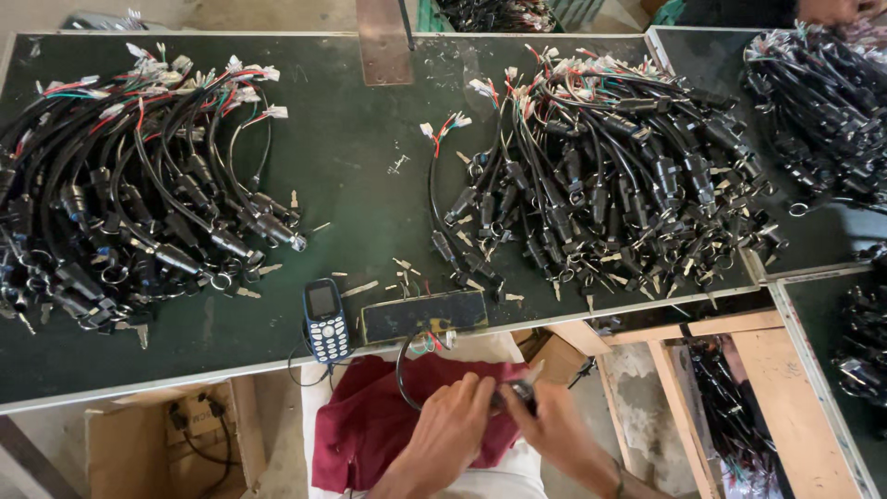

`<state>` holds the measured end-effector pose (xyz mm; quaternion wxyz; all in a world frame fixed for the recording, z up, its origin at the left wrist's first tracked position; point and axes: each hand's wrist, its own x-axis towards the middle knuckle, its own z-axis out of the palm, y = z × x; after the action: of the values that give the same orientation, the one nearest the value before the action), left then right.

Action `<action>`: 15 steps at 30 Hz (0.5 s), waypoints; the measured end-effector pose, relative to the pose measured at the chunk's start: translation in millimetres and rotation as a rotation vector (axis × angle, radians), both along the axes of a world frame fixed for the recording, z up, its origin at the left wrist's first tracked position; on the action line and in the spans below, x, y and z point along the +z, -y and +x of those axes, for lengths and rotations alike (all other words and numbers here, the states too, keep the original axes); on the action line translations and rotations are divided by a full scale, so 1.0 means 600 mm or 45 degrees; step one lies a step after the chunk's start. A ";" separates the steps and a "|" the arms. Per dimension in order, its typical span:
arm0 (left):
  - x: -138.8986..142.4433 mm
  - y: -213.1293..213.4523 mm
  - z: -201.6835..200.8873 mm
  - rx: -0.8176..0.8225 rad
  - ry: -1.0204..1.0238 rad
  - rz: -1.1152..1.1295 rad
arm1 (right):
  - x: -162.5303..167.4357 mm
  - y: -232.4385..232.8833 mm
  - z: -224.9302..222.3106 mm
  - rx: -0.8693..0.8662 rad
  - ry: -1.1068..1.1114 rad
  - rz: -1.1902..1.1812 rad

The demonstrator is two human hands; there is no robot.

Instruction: The person sits at a workbench covered with piles of wired connectors and assembles DC power cable connectors. They pick up a connector plug, strip and twist the exposed wire ends by hand, insert the wires into the connector housing, and set finished assemblies aside while working through the pile one unit at a time.

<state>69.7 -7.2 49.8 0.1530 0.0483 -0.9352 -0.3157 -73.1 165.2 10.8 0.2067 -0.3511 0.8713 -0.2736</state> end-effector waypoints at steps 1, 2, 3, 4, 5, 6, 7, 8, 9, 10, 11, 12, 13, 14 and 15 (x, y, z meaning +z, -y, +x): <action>-0.004 -0.004 0.000 -0.003 -0.027 -0.070 | -0.001 -0.001 -0.004 -0.071 0.256 -0.042; -0.005 -0.009 -0.001 -0.009 -0.053 -0.140 | -0.002 -0.003 -0.004 -0.144 0.513 -0.085; -0.002 -0.018 -0.002 -0.002 -0.066 -0.170 | 0.012 -0.006 -0.004 -0.212 0.766 -0.120; 0.005 -0.025 -0.004 0.003 -0.086 -0.209 | 0.034 -0.006 -0.001 -0.333 1.054 -0.194; 0.016 -0.031 -0.004 0.002 -0.101 -0.249 | 0.061 -0.008 0.003 -0.460 1.345 -0.272; 0.033 -0.038 -0.003 -0.086 -0.002 -0.149 | 0.098 -0.019 -0.001 -0.591 1.634 -0.338; 0.053 -0.042 0.001 -0.173 0.097 -0.054 | 0.131 -0.028 -0.006 -0.222 1.488 -0.252; 0.077 -0.040 0.007 -0.263 0.201 0.037 | 0.167 -0.046 -0.026 0.136 1.327 -0.171; 0.101 -0.035 0.012 -0.428 0.269 0.469 | 0.197 -0.065 -0.049 0.487 1.148 -0.082; 0.128 -0.026 0.022 -0.579 0.331 0.909 | 0.216 -0.078 -0.078 0.554 1.255 -0.161; 0.154 -0.014 0.032 -0.707 0.379 1.358 | 0.235 -0.097 -0.114 0.635 1.371 -0.231; 0.179 0.000 0.039 -0.732 0.315 1.369 | 0.234 -0.101 -0.139 0.362 1.328 -0.084; 0.203 0.015 0.046 -0.758 0.250 1.375 | 0.227 -0.099 -0.165 0.095 1.259 0.061; 0.225 0.034 0.049 -0.791 0.188 1.372 | 0.225 -0.102 -0.182 -0.047 1.032 -0.037; 0.244 0.057 0.047 -0.722 -0.016 1.107 | 0.222 -0.097 -0.194 -0.190 0.798 -0.140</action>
<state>97.7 -41.4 196.2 0.0329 -0.1497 -0.6931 -0.7044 -189.7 223.7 143.7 0.4249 -0.1955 0.7726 -0.4294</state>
